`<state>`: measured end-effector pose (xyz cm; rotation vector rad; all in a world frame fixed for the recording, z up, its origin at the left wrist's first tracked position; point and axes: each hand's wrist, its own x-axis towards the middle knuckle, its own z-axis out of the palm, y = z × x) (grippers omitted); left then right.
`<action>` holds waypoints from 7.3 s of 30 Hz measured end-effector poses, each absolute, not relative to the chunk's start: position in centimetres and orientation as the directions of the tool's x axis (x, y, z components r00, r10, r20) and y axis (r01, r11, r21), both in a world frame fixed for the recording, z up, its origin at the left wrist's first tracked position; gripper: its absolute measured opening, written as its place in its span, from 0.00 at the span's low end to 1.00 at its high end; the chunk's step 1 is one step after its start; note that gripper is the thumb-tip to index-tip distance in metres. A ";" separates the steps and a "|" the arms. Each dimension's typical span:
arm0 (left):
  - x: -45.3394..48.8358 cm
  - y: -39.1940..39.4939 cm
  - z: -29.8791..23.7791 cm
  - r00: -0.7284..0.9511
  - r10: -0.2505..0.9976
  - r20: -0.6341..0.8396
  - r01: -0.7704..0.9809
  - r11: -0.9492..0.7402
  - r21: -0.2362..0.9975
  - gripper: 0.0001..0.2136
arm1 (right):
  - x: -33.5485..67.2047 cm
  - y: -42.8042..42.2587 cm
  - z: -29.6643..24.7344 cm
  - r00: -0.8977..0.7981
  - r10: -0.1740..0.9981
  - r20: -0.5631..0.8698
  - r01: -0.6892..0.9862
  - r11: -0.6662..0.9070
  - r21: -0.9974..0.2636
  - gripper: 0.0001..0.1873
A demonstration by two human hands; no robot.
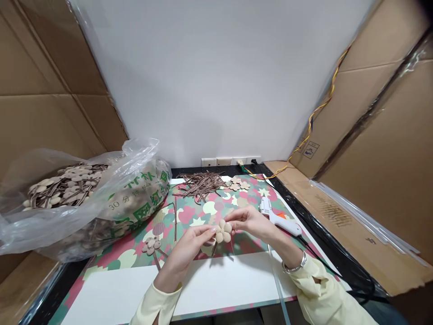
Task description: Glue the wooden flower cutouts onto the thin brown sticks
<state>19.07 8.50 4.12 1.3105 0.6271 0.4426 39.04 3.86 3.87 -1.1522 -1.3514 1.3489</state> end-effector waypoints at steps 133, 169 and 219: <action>19.8 7.9 2.5 0.553 0.814 -0.177 0.081 0.159 0.984 0.14 | 37.3 3.0 3.4 -0.213 0.965 -0.157 -0.076 -0.176 -0.981 0.13; 19.7 7.2 3.9 0.596 0.781 -0.186 0.115 0.146 0.983 0.11 | 38.3 2.4 4.8 -0.192 0.970 -0.148 0.115 -0.128 -0.985 0.26; 19.7 7.1 3.1 0.459 0.887 0.042 0.148 -0.124 0.981 0.10 | 37.8 2.8 3.9 -0.175 0.974 -0.145 -0.240 -0.185 -0.953 0.33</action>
